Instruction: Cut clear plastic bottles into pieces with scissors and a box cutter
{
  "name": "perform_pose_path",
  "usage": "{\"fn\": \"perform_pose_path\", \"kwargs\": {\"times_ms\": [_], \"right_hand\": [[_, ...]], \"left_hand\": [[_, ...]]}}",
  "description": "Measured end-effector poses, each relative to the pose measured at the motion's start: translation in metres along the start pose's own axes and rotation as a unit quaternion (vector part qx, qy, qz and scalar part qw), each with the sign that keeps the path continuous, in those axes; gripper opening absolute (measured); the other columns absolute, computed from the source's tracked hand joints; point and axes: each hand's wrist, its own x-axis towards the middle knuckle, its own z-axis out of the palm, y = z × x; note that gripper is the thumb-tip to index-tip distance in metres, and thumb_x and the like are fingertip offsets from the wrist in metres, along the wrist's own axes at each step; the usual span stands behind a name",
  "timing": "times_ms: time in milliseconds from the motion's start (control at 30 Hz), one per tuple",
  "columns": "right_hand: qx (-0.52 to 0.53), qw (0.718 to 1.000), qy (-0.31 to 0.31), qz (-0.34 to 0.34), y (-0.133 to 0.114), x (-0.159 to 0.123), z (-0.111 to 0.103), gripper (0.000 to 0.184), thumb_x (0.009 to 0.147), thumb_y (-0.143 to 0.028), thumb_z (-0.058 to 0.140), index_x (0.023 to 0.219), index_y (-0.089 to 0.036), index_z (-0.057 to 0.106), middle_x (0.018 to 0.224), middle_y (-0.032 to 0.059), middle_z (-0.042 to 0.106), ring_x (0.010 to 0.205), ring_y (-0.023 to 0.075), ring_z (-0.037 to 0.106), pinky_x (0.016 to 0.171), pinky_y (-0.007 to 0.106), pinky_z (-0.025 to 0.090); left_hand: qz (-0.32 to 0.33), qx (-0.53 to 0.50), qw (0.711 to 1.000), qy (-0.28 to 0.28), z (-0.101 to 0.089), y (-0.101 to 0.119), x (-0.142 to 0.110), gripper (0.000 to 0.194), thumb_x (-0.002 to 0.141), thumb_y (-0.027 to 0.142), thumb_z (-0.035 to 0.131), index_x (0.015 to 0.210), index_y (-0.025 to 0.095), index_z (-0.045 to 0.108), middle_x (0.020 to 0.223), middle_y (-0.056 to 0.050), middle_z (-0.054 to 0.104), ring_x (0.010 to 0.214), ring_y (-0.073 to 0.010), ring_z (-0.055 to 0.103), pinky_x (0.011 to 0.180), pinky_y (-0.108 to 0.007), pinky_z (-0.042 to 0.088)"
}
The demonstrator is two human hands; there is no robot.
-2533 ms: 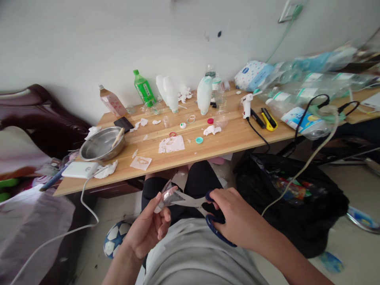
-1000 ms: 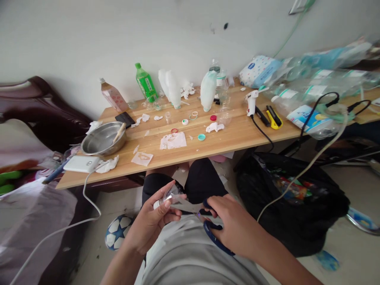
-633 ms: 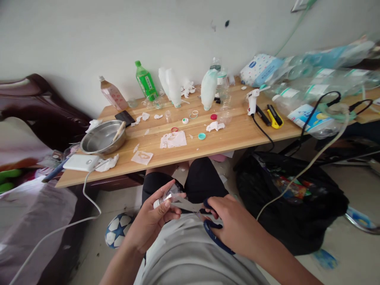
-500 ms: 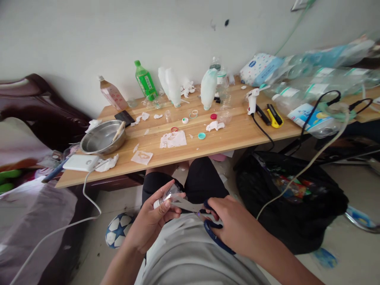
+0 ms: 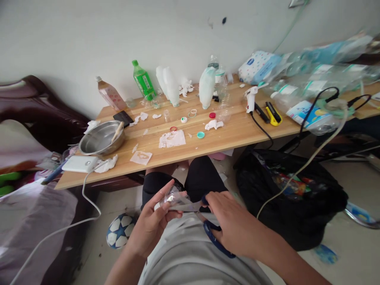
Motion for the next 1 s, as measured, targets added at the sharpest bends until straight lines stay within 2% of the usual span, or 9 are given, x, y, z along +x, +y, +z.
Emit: {"fn": "perform_pose_path", "kwargs": {"times_ms": [233, 567, 833, 1000], "right_hand": [[0.002, 1.0, 0.009, 0.03, 0.002, 0.002, 0.008, 0.012, 0.08, -0.017, 0.061, 0.087, -0.021, 0.052, 0.09, 0.0051, 0.062, 0.087, 0.0242, 0.055, 0.077, 0.035, 0.045], [-0.033, 0.999, 0.008, 0.032, 0.005, 0.001, 0.007, 0.02, 0.08, -0.02, 0.067, 0.073, -0.022, 0.048, 0.077, 0.0021, 0.063, 0.078, 0.0216, 0.055, 0.07, 0.03, 0.038], [-0.046, 0.998, 0.029, 0.028, 0.008, 0.002, 0.015, 0.019, 0.081, -0.017, 0.066, 0.071, -0.023, 0.051, 0.071, -0.0003, 0.063, 0.071, 0.0196, 0.055, 0.068, 0.029, 0.036], [0.006, 0.998, 0.019, 0.061, 0.004, -0.004, 0.019, 0.011, 0.082, -0.018, 0.062, 0.083, -0.023, 0.053, 0.087, 0.0021, 0.064, 0.087, 0.0227, 0.057, 0.075, 0.03, 0.042]], "left_hand": [[0.013, 0.021, 1.0, 0.0, -0.003, -0.004, 0.001, 0.062, 0.085, 0.032, 0.077, 0.142, 0.02, 0.058, 0.122, -0.015, 0.073, 0.079, -0.0143, 0.068, 0.08, -0.03, 0.057], [0.006, 0.04, 0.999, 0.02, -0.002, -0.008, -0.002, 0.064, 0.083, 0.034, 0.078, 0.142, 0.018, 0.058, 0.121, -0.017, 0.073, 0.074, -0.0147, 0.07, 0.079, -0.03, 0.058], [0.013, 0.05, 0.998, 0.03, -0.003, -0.008, -0.002, 0.068, 0.081, 0.035, 0.08, 0.142, 0.017, 0.058, 0.12, -0.018, 0.073, 0.074, -0.0157, 0.069, 0.078, -0.032, 0.058], [0.023, 0.062, 0.997, 0.045, -0.003, -0.012, 0.0, 0.068, 0.079, 0.038, 0.081, 0.141, 0.019, 0.059, 0.119, -0.017, 0.073, 0.075, -0.016, 0.07, 0.08, -0.033, 0.058]]}}
